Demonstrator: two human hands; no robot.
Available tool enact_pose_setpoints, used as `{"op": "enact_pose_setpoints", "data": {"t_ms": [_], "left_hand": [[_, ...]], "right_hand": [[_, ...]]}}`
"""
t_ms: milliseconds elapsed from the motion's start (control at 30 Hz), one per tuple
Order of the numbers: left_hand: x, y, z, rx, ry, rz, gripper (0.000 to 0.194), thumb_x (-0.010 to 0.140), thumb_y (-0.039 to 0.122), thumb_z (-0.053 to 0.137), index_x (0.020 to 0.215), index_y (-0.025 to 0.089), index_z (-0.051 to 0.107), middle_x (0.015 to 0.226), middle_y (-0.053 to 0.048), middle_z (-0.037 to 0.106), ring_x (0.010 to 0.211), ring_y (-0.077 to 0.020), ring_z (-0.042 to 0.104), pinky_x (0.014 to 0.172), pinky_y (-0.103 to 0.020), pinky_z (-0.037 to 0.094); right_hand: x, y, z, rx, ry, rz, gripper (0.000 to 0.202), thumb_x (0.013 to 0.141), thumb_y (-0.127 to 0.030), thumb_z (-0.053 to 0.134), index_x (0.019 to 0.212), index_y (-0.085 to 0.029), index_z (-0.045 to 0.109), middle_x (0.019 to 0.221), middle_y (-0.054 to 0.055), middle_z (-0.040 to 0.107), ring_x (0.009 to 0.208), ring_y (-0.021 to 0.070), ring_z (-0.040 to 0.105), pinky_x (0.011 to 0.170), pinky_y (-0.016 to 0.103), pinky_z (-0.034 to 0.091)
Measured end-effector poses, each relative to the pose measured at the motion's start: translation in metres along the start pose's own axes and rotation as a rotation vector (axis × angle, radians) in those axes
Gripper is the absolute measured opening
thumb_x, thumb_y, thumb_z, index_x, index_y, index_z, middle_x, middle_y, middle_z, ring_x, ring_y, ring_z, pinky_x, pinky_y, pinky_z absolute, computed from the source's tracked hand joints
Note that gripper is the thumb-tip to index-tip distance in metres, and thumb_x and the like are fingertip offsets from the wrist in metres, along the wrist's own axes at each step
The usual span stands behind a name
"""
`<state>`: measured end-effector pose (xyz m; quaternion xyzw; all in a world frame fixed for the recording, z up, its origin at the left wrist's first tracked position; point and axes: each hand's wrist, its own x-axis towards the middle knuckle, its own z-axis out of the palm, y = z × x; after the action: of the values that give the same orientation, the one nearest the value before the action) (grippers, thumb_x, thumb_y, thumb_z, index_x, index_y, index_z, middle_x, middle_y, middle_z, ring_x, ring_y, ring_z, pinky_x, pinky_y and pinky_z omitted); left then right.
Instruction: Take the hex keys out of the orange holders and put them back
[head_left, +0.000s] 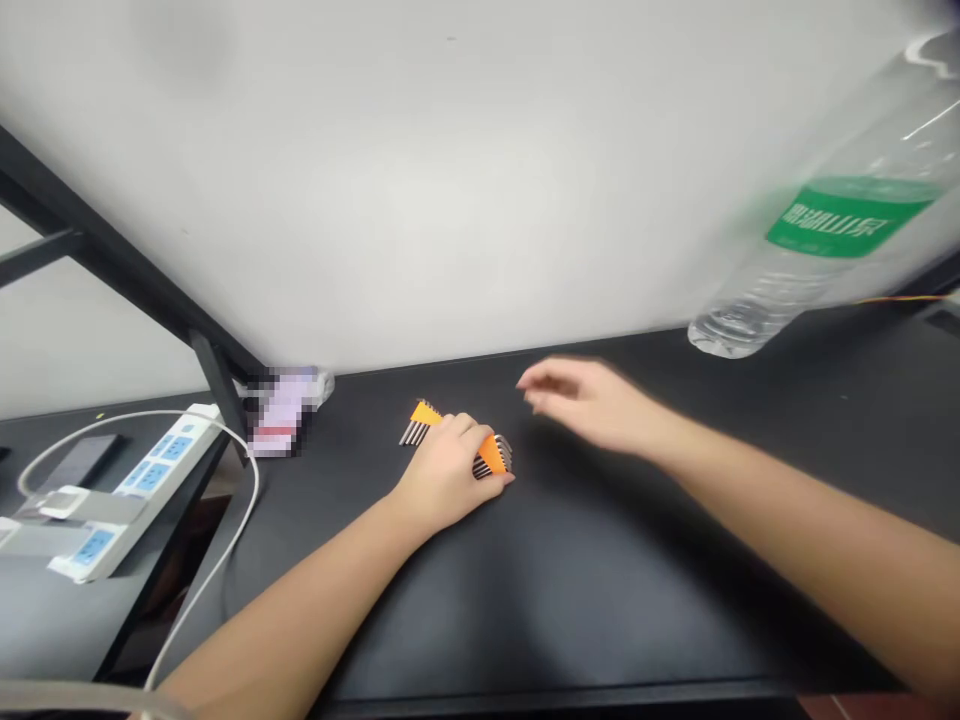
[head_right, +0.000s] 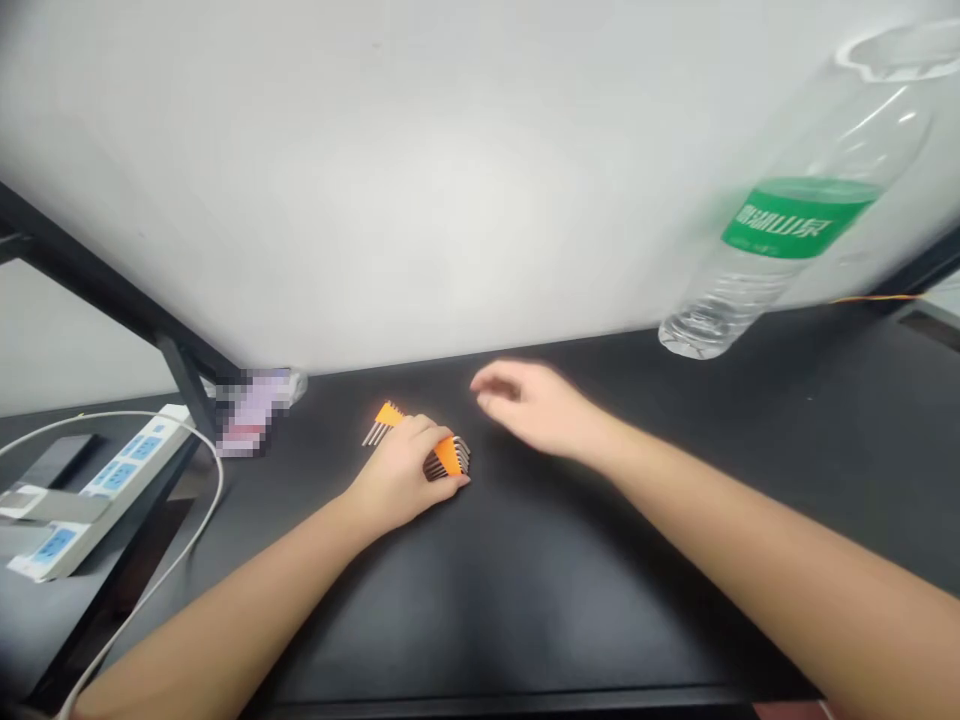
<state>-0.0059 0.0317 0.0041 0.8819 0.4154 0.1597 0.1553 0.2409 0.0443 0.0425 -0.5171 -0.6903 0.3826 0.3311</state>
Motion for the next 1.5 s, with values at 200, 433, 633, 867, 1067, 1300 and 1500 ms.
{"op": "enact_pose_setpoints", "data": {"t_ms": [200, 433, 633, 867, 1067, 1300, 1500], "left_hand": [[-0.004, -0.005, -0.004, -0.211, 0.121, -0.005, 0.04, 0.084, 0.032, 0.078, 0.119, 0.023, 0.062, 0.112, -0.006, 0.058, 0.102, -0.0204, 0.06, 0.092, -0.036, 0.053], [-0.003, -0.005, -0.001, -0.258, 0.184, -0.014, 0.047, 0.087, 0.033, 0.076, 0.129, 0.024, 0.059, 0.116, -0.007, 0.057, 0.104, -0.0208, 0.061, 0.096, -0.037, 0.054], [-0.001, -0.003, -0.003, -0.161, 0.006, -0.032, 0.039, 0.095, 0.035, 0.065, 0.13, 0.023, 0.054, 0.119, -0.009, 0.058, 0.103, -0.0235, 0.06, 0.087, -0.04, 0.055], [0.0, -0.002, -0.004, -0.091, -0.003, -0.029, 0.035, 0.096, 0.043, 0.062, 0.123, 0.022, 0.054, 0.106, -0.007, 0.063, 0.098, -0.0249, 0.058, 0.086, -0.042, 0.051], [-0.002, -0.001, -0.007, 0.043, 0.026, -0.013, 0.033, 0.098, 0.04, 0.058, 0.125, 0.021, 0.053, 0.106, -0.009, 0.063, 0.097, -0.0265, 0.058, 0.086, -0.044, 0.049], [-0.004, -0.005, -0.003, 0.056, 0.006, -0.008, 0.036, 0.098, 0.041, 0.058, 0.126, 0.02, 0.05, 0.104, -0.008, 0.062, 0.093, -0.0252, 0.06, 0.079, -0.039, 0.05], [-0.004, 0.0, -0.004, 0.081, -0.006, 0.035, 0.029, 0.1, 0.041, 0.054, 0.119, 0.018, 0.052, 0.099, -0.008, 0.062, 0.087, -0.0241, 0.06, 0.074, -0.038, 0.049]], "right_hand": [[0.01, 0.031, 0.055, 0.364, -0.254, 0.024, 0.026, 0.092, -0.039, 0.065, 0.112, -0.022, 0.068, 0.092, 0.004, 0.073, 0.08, 0.018, 0.067, 0.075, 0.034, 0.055], [0.008, 0.028, 0.06, 0.52, -0.184, 0.083, 0.026, 0.092, -0.042, 0.068, 0.107, -0.022, 0.061, 0.073, 0.0, 0.066, 0.059, 0.0139, 0.062, 0.056, 0.028, 0.05], [0.006, 0.027, 0.06, 0.472, -0.274, 0.108, 0.026, 0.091, -0.042, 0.07, 0.105, -0.022, 0.061, 0.078, 0.0, 0.065, 0.059, 0.012, 0.059, 0.054, 0.026, 0.048], [0.005, 0.03, 0.058, 0.48, -0.212, 0.141, 0.031, 0.087, -0.044, 0.075, 0.105, -0.022, 0.064, 0.083, 0.001, 0.063, 0.057, 0.0097, 0.052, 0.043, 0.022, 0.04], [0.008, 0.033, 0.057, 0.527, -0.192, 0.126, 0.028, 0.087, -0.04, 0.075, 0.103, -0.022, 0.061, 0.083, -0.001, 0.063, 0.048, 0.007, 0.049, 0.041, 0.022, 0.039], [0.008, 0.036, 0.056, 0.462, -0.254, 0.131, 0.028, 0.09, -0.042, 0.07, 0.108, -0.023, 0.057, 0.085, 0.0, 0.067, 0.047, 0.0079, 0.053, 0.043, 0.023, 0.042], [0.006, 0.029, 0.057, 0.411, -0.289, 0.126, 0.024, 0.092, -0.04, 0.068, 0.107, -0.024, 0.057, 0.083, -0.001, 0.068, 0.048, 0.0074, 0.049, 0.042, 0.021, 0.043]]}}
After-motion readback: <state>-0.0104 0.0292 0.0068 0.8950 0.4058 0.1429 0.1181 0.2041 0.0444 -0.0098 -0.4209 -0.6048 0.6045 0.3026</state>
